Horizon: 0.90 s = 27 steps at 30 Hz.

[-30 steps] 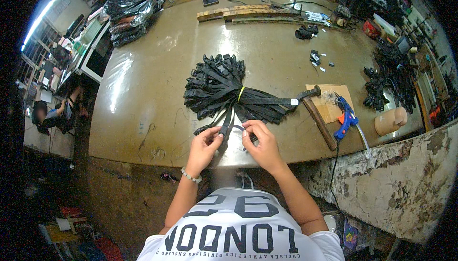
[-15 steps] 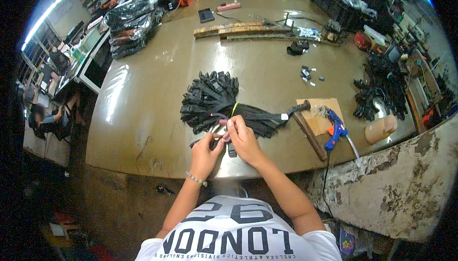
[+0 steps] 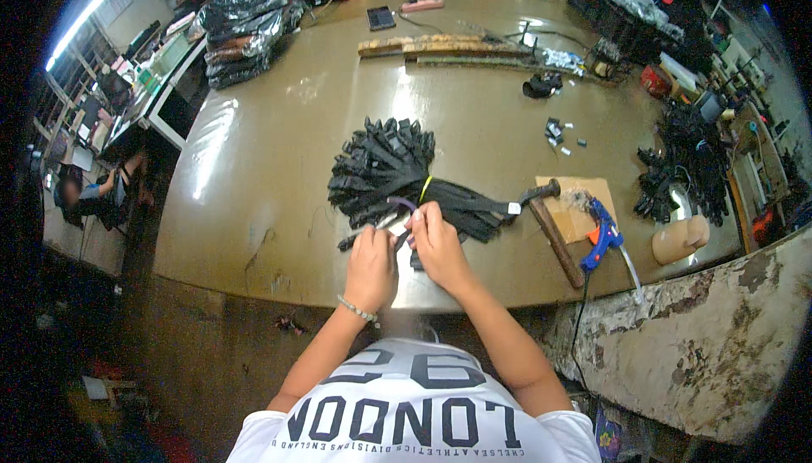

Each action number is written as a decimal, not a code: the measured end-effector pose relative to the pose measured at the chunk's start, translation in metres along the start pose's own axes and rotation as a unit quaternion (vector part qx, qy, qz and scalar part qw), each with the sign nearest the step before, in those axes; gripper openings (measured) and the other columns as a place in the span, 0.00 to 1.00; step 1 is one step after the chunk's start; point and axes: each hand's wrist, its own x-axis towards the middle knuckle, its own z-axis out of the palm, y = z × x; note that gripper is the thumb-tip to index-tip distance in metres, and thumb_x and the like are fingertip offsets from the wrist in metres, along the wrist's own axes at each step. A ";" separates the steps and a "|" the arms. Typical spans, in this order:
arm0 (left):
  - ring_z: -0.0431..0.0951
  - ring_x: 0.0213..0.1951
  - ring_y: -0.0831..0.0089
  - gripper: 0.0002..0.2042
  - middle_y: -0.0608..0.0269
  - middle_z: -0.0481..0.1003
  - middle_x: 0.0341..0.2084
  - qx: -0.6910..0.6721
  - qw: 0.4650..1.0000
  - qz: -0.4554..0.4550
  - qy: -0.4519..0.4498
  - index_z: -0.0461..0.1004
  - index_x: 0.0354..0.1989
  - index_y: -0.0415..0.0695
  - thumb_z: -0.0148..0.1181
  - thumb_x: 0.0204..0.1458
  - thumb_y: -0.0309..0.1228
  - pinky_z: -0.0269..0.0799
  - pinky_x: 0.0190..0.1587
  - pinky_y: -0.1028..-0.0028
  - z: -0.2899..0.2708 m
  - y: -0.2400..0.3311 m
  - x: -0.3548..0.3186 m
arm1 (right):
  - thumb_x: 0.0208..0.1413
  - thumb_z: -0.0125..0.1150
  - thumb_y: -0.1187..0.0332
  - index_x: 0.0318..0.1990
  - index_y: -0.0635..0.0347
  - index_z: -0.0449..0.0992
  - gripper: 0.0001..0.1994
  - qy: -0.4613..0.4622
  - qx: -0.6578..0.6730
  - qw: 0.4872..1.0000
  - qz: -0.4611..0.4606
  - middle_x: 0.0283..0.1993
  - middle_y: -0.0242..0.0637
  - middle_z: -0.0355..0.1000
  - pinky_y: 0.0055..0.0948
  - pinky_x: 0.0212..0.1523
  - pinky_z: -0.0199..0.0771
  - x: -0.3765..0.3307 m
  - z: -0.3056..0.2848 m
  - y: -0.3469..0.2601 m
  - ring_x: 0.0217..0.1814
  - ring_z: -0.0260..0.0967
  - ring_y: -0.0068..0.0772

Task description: The person repeatedly picks black webbing straps from a pile on a table and threads a small purple plastic piece through the strap loop, then places the assembled strap back on the table. The process is repeated for multiple straps throughout the clip.

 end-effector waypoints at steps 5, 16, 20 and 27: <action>0.70 0.34 0.49 0.07 0.46 0.68 0.32 -0.073 0.991 -0.063 0.089 0.66 0.36 0.35 0.49 0.61 0.27 0.67 0.37 0.57 0.003 -0.006 -0.007 | 0.69 0.41 0.64 0.38 0.66 0.62 0.12 -0.001 -0.026 1.000 0.010 0.30 0.42 0.72 0.30 0.33 0.74 -0.002 0.000 0.003 0.29 0.73 0.30; 0.71 0.43 0.56 0.14 0.58 0.75 0.35 0.057 0.998 -0.030 0.009 0.75 0.36 0.42 0.65 0.48 0.39 0.64 0.47 0.60 -0.060 -0.016 -0.006 | 0.68 0.45 0.67 0.39 0.64 0.66 0.09 0.027 0.084 0.996 -0.024 0.39 0.39 0.76 0.26 0.35 0.75 0.001 0.001 -0.024 0.34 0.70 0.20; 0.75 0.38 0.58 0.09 0.58 0.76 0.29 -0.243 0.960 0.075 -0.120 0.77 0.33 0.40 0.60 0.53 0.35 0.66 0.47 0.61 -0.030 0.012 -0.024 | 0.69 0.42 0.64 0.40 0.65 0.64 0.12 -0.036 0.091 0.994 -0.038 0.43 0.43 0.76 0.26 0.40 0.76 0.007 0.009 -0.029 0.40 0.74 0.25; 0.73 0.40 0.63 0.13 0.61 0.76 0.33 -0.026 0.990 0.103 0.089 0.77 0.41 0.43 0.66 0.45 0.28 0.70 0.46 0.64 -0.020 -0.040 0.036 | 0.68 0.47 0.64 0.41 0.67 0.65 0.12 0.003 -0.035 0.999 0.026 0.38 0.42 0.76 0.27 0.41 0.76 0.004 0.004 -0.014 0.37 0.76 0.27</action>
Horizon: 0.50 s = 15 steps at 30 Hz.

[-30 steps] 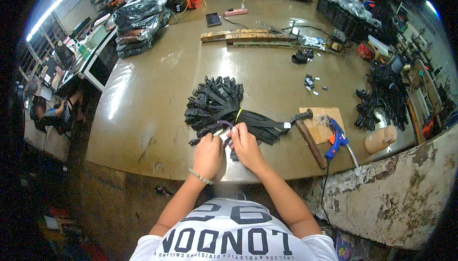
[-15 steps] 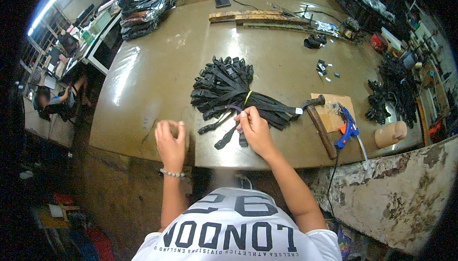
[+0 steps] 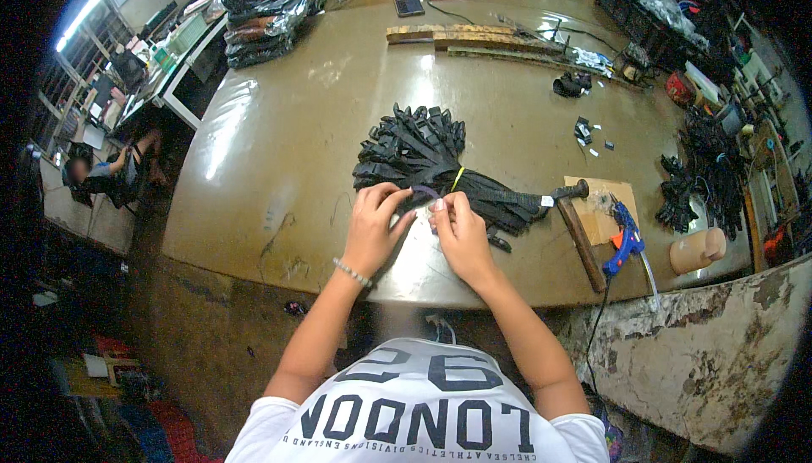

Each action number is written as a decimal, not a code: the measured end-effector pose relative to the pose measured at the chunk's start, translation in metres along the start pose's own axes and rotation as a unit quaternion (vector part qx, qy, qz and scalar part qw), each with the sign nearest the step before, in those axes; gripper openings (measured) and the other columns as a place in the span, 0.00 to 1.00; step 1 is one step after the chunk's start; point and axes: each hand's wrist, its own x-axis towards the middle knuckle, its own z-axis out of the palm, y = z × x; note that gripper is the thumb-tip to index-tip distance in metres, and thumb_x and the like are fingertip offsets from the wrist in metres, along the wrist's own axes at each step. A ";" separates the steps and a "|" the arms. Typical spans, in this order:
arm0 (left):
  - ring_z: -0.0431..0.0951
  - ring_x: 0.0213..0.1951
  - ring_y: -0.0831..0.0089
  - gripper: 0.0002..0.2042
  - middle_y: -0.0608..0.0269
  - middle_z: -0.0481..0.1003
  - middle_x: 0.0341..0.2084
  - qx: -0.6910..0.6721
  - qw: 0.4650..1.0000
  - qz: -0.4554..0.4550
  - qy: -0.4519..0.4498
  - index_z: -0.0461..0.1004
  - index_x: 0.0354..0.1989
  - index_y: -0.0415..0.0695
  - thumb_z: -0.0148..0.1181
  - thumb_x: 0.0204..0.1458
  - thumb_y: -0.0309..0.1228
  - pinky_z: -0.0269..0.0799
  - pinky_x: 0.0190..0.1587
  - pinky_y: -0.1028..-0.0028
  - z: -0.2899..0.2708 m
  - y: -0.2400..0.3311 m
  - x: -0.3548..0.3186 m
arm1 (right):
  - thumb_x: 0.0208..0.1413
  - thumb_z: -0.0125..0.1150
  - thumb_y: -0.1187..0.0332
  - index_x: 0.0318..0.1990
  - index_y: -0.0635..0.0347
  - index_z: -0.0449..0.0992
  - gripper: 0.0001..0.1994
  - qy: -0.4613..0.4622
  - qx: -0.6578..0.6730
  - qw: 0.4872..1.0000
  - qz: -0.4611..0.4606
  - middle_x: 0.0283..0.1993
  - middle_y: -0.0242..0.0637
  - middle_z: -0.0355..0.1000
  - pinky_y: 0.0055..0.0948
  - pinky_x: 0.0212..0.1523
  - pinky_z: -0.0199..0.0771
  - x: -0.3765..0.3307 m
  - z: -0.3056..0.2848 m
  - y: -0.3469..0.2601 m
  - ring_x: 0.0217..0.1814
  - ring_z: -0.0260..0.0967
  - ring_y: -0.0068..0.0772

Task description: The person repeatedly picks black webbing straps from a pile on a table and threads a small purple plastic piece through the strap loop, then places the assembled strap back on the table. The process is repeated for multiple straps throughout the clip.

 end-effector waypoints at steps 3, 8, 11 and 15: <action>0.73 0.38 0.61 0.10 0.62 0.76 0.31 0.005 0.999 0.033 -0.027 0.79 0.38 0.42 0.65 0.47 0.26 0.70 0.45 0.65 0.007 -0.006 0.005 | 0.66 0.50 0.67 0.39 0.69 0.67 0.11 0.007 0.002 1.000 -0.005 0.38 0.41 0.76 0.25 0.41 0.76 0.001 -0.002 0.004 0.38 0.75 0.25; 0.81 0.37 0.59 0.06 0.54 0.80 0.36 -0.068 0.997 -0.037 -0.001 0.78 0.36 0.38 0.63 0.51 0.25 0.75 0.41 0.68 0.003 0.009 -0.009 | 0.60 0.55 0.73 0.37 0.72 0.70 0.07 0.026 -0.011 0.998 -0.055 0.34 0.42 0.73 0.26 0.38 0.77 -0.003 -0.004 0.006 0.32 0.72 0.24; 0.81 0.34 0.58 0.05 0.52 0.80 0.33 -0.116 0.987 -0.109 0.017 0.78 0.36 0.37 0.62 0.52 0.25 0.76 0.38 0.68 0.003 0.011 -0.012 | 0.59 0.56 0.74 0.38 0.71 0.71 0.07 0.032 -0.008 0.995 -0.091 0.33 0.42 0.73 0.27 0.38 0.76 -0.004 -0.004 0.008 0.32 0.71 0.24; 0.81 0.31 0.57 0.06 0.51 0.79 0.30 -0.104 0.984 -0.142 -0.007 0.75 0.38 0.38 0.59 0.56 0.26 0.75 0.34 0.66 0.004 0.010 -0.015 | 0.58 0.57 0.73 0.38 0.70 0.72 0.07 0.019 -0.047 0.994 -0.098 0.34 0.43 0.73 0.28 0.36 0.74 -0.005 -0.004 0.010 0.32 0.72 0.26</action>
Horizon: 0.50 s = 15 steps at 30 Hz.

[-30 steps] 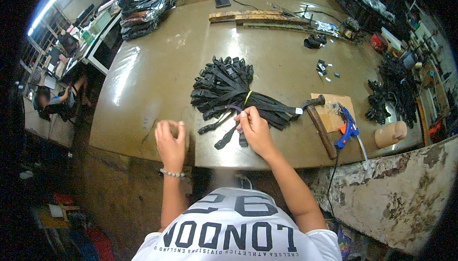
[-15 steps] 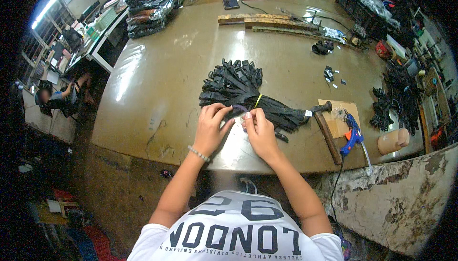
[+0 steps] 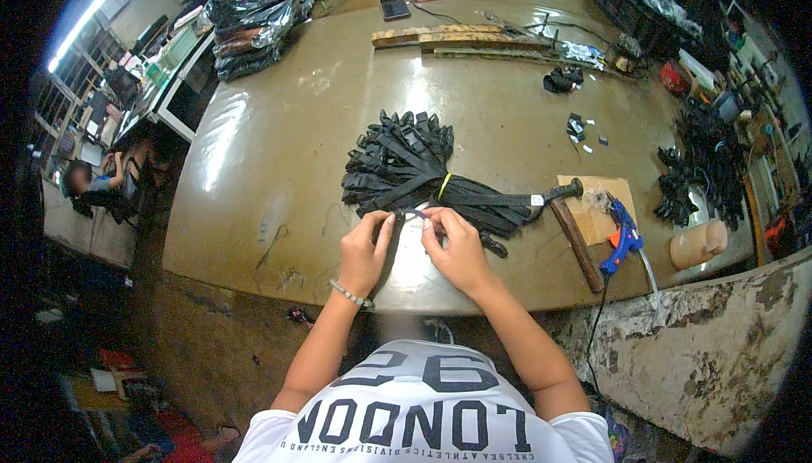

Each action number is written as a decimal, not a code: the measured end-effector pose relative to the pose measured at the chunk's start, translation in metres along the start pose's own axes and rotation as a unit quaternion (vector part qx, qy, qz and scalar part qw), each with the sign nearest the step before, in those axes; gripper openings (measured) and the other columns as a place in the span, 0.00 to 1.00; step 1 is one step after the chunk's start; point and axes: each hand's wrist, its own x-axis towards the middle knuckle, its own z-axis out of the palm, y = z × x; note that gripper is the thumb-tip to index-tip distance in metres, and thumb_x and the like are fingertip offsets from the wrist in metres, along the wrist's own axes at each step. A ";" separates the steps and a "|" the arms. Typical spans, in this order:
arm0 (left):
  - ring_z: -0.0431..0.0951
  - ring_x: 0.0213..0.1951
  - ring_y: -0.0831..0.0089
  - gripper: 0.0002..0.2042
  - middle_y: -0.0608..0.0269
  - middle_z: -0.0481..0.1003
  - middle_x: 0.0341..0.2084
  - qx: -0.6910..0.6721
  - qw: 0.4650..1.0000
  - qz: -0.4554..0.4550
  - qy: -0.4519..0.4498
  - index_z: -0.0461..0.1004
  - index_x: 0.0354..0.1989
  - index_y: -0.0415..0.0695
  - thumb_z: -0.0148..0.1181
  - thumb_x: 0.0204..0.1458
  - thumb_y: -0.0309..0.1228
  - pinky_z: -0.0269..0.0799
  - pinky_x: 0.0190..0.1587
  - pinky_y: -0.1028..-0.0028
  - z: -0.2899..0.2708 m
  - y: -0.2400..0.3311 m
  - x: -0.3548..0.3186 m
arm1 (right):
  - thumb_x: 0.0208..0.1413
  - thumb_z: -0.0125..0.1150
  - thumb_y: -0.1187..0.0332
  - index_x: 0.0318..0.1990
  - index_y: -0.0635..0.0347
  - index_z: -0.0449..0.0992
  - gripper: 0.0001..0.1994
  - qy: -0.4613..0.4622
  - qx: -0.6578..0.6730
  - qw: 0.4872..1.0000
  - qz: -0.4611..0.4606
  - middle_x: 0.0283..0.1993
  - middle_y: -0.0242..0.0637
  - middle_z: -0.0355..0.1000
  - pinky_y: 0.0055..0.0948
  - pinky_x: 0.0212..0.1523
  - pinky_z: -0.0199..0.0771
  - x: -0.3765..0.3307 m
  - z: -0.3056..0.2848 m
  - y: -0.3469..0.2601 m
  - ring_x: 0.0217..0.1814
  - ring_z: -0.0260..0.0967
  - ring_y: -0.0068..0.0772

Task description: The person repeatedly picks black webbing straps from a pile on a table and threads a small purple plastic piece through the strap loop, then places the assembled strap back on the table. The process is repeated for multiple straps throughout the clip.

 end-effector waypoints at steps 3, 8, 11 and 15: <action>0.80 0.30 0.56 0.06 0.50 0.78 0.29 0.012 1.000 0.022 0.006 0.73 0.39 0.38 0.57 0.58 0.27 0.74 0.33 0.65 0.001 0.000 -0.001 | 0.58 0.57 0.72 0.39 0.69 0.72 0.07 0.006 -0.002 1.000 -0.005 0.34 0.43 0.73 0.28 0.35 0.73 0.000 0.001 -0.002 0.31 0.72 0.28; 0.79 0.29 0.53 0.06 0.50 0.78 0.29 0.012 1.000 0.022 0.008 0.72 0.40 0.39 0.55 0.59 0.28 0.73 0.32 0.62 0.002 -0.001 -0.001 | 0.57 0.58 0.71 0.39 0.68 0.73 0.08 0.004 -0.049 0.999 -0.016 0.33 0.43 0.73 0.31 0.35 0.73 0.000 0.002 -0.006 0.32 0.73 0.35; 0.78 0.29 0.52 0.06 0.50 0.77 0.28 0.019 0.999 0.028 0.008 0.71 0.40 0.39 0.55 0.59 0.28 0.73 0.32 0.61 0.003 -0.005 -0.003 | 0.57 0.58 0.71 0.38 0.67 0.73 0.08 -0.006 -0.071 0.997 -0.036 0.34 0.44 0.73 0.33 0.36 0.73 0.000 0.001 -0.005 0.34 0.73 0.39; 0.78 0.30 0.51 0.06 0.49 0.77 0.29 -0.004 1.000 0.019 0.023 0.70 0.40 0.39 0.54 0.60 0.28 0.72 0.32 0.60 0.009 -0.008 -0.004 | 0.56 0.58 0.71 0.38 0.66 0.73 0.07 -0.001 -0.111 0.992 -0.058 0.34 0.44 0.73 0.33 0.36 0.72 0.001 0.005 -0.005 0.34 0.73 0.39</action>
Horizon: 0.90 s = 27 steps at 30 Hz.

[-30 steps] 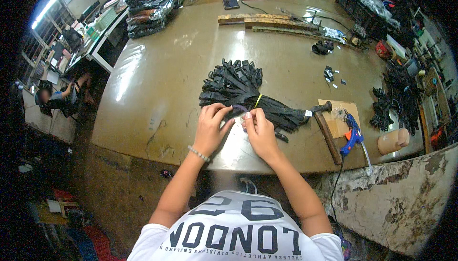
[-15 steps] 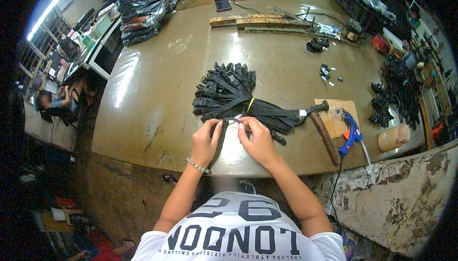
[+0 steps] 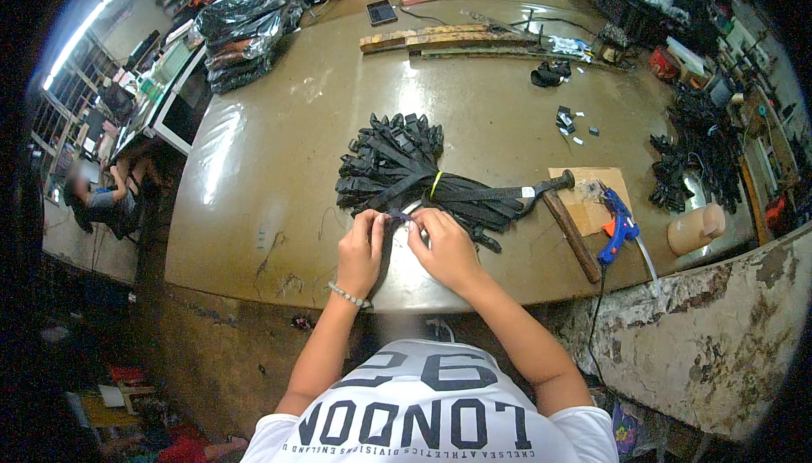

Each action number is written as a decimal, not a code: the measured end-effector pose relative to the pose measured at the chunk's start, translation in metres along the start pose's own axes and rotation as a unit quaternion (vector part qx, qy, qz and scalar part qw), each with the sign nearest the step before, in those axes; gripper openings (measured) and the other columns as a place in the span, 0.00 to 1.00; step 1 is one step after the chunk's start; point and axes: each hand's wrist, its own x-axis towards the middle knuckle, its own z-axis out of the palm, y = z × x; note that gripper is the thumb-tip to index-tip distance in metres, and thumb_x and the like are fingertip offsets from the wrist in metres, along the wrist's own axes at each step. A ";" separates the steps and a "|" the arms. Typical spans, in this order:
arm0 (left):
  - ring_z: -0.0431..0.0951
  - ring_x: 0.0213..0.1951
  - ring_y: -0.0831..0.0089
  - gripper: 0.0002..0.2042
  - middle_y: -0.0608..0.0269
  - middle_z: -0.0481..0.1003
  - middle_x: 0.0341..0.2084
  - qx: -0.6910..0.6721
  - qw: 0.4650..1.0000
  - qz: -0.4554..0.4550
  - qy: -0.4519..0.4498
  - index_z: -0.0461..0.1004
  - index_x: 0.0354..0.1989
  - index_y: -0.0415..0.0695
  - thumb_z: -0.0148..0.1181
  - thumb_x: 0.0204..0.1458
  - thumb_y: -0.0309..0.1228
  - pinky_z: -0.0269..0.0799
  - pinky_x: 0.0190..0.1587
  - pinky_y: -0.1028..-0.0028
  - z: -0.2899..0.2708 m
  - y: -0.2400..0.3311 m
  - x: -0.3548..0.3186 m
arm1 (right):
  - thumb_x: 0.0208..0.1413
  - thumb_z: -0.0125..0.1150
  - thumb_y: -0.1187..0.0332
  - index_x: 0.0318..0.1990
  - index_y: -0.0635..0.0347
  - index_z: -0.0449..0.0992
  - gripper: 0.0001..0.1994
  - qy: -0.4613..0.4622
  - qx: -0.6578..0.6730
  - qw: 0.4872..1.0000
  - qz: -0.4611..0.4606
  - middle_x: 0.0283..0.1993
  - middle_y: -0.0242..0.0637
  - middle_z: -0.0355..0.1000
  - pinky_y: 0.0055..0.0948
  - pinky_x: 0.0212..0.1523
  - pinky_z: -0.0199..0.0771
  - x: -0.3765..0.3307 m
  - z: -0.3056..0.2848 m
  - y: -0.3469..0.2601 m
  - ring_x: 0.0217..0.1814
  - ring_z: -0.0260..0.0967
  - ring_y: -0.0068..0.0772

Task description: The person repeatedly picks black webbing straps from a pile on a table and threads a small purple plastic piece through the strap loop, then places the assembled strap back on the table. The process is repeated for multiple straps throughout the clip.

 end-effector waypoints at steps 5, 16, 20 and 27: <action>0.75 0.36 0.52 0.11 0.47 0.74 0.33 0.104 0.982 -0.142 0.074 0.69 0.37 0.37 0.48 0.63 0.33 0.70 0.41 0.59 -0.042 0.002 0.015 | 0.63 0.55 0.66 0.37 0.65 0.73 0.09 0.082 0.220 0.968 0.092 0.35 0.36 0.74 0.28 0.33 0.72 0.004 -0.025 -0.011 0.35 0.72 0.27; 0.75 0.32 0.58 0.13 0.58 0.76 0.26 0.065 0.991 -0.106 -0.040 0.77 0.34 0.43 0.62 0.53 0.41 0.69 0.37 0.63 -0.012 0.008 0.005 | 0.61 0.56 0.65 0.33 0.66 0.73 0.11 0.246 -0.261 0.911 0.205 0.27 0.36 0.68 0.32 0.29 0.63 -0.032 -0.160 0.094 0.27 0.62 0.30; 0.74 0.29 0.62 0.14 0.61 0.72 0.23 0.069 0.993 -0.084 -0.052 0.77 0.33 0.43 0.68 0.46 0.40 0.67 0.35 0.64 -0.008 0.020 0.001 | 0.61 0.55 0.65 0.33 0.65 0.73 0.11 0.288 -0.282 0.896 0.184 0.28 0.36 0.67 0.32 0.33 0.65 -0.020 -0.145 0.051 0.30 0.63 0.30; 0.72 0.26 0.68 0.20 0.62 0.71 0.23 0.039 0.985 -0.122 -0.117 0.78 0.43 0.41 0.71 0.44 0.37 0.68 0.30 0.70 -0.005 0.024 0.000 | 0.57 0.57 0.75 0.34 0.67 0.70 0.05 0.023 0.173 0.983 0.060 0.44 0.41 0.72 0.27 0.40 0.77 0.005 -0.024 -0.021 0.42 0.71 0.27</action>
